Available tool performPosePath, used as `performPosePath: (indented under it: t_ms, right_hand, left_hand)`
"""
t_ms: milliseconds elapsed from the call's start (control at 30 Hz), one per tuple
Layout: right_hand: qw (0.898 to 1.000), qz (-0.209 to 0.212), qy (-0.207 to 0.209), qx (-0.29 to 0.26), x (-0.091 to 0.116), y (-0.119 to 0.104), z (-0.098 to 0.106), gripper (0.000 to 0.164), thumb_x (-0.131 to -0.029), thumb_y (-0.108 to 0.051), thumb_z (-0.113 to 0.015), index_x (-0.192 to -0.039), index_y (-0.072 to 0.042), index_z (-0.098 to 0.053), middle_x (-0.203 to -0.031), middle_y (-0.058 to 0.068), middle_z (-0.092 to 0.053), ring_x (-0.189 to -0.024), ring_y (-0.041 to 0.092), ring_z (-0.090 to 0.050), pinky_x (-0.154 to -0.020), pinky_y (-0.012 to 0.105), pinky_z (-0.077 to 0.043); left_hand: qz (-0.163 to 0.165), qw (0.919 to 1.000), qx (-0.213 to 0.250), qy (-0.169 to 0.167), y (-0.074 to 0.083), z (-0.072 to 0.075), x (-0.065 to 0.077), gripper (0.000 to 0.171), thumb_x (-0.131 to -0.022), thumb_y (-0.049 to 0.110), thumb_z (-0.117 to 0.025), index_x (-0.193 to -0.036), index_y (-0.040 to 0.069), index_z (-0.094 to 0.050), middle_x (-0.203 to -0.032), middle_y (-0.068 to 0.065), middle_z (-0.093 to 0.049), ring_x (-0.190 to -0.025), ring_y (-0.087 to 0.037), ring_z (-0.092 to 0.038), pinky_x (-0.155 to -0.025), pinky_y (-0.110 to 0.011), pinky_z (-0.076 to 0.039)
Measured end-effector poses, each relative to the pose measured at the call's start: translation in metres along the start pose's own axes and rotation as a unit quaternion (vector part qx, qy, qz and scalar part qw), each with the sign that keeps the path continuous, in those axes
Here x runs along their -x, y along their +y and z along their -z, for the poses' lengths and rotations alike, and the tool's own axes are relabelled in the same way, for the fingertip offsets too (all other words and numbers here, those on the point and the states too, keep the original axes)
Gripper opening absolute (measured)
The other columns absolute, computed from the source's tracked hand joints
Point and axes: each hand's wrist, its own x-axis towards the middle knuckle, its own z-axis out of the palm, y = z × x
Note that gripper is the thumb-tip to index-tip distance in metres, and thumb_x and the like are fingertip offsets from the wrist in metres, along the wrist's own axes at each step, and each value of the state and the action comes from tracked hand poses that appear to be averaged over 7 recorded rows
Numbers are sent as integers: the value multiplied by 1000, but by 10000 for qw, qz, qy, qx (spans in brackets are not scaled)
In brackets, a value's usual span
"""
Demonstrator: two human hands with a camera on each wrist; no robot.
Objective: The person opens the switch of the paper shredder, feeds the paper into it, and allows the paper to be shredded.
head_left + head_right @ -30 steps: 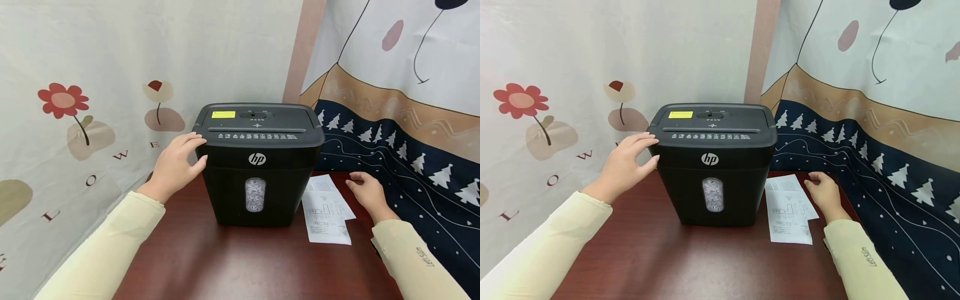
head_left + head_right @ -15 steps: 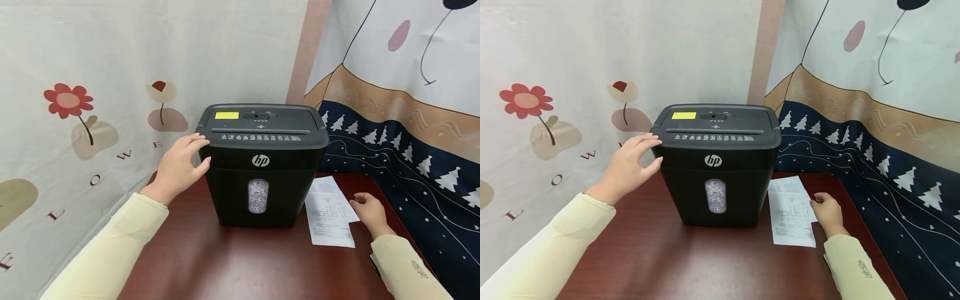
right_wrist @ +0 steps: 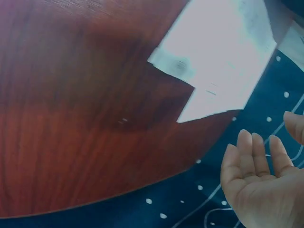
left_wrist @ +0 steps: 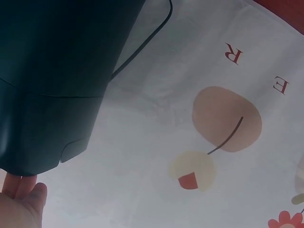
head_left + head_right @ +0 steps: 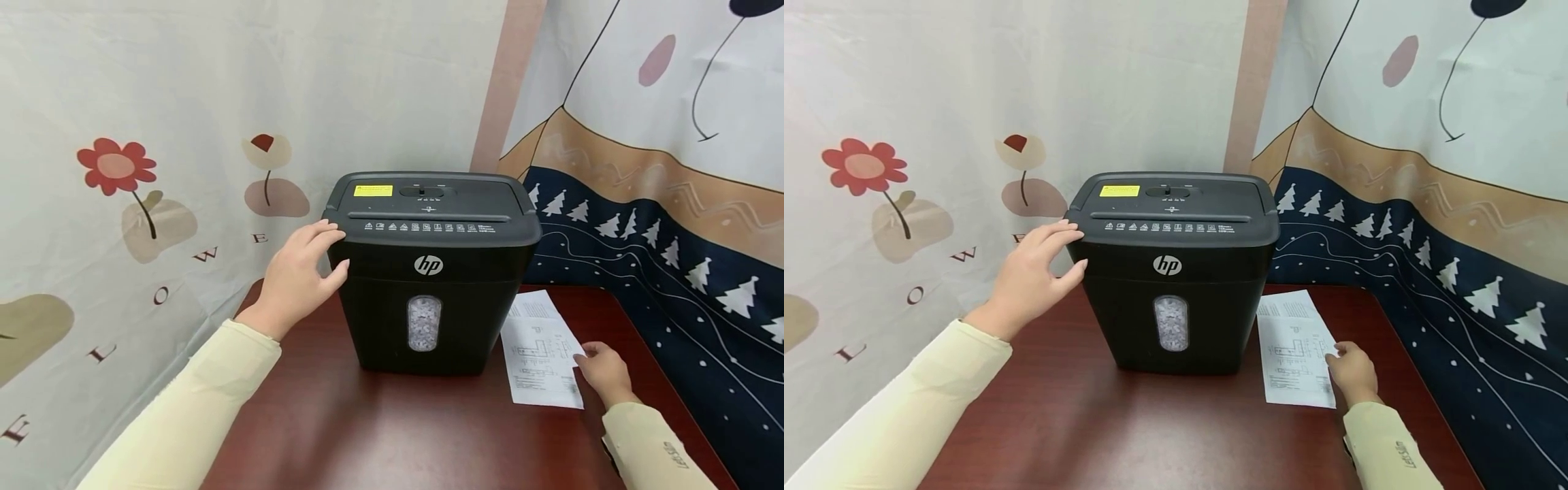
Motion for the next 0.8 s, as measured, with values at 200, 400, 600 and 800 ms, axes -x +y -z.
performPosePath:
  t_ms: [200,400,600,800]
  right_hand:
    - [9993,-190,-189,269,3,15,-10,48,-93,-14,-50,-126,20,-42,-121,39,-48,-102,48,-51,-88,59,-44]
    - [9979,-404,-384,342,3,21,-20,50,-92,-16,-52,-125,20,-42,-122,41,-46,-100,47,-50,-90,59,-43]
    - [9960,-618,-470,432,4,23,-29,54,-89,-18,-56,-125,21,-42,-122,41,-45,-99,45,-50,-90,58,-44]
    - [9939,-708,-442,719,7,25,-34,57,-86,-20,-58,-121,23,-43,-116,43,-46,-101,50,-49,-91,59,-44]
  left_hand:
    - [-27,10000,-5,73,0,-3,0,36,-82,13,-71,-115,0,-66,-124,-17,-60,-121,-32,-53,-95,-48,-48]
    - [-34,9998,-27,204,1,-3,1,35,-82,12,-70,-114,-1,-66,-123,-17,-61,-119,-32,-54,-93,-49,-49]
    - [-45,9996,-64,260,1,-4,1,35,-81,12,-70,-113,-1,-66,-122,-17,-61,-119,-32,-54,-94,-49,-48]
    - [-43,9996,-52,285,1,-5,2,35,-81,12,-70,-113,-1,-66,-123,-17,-61,-119,-32,-54,-94,-49,-48]
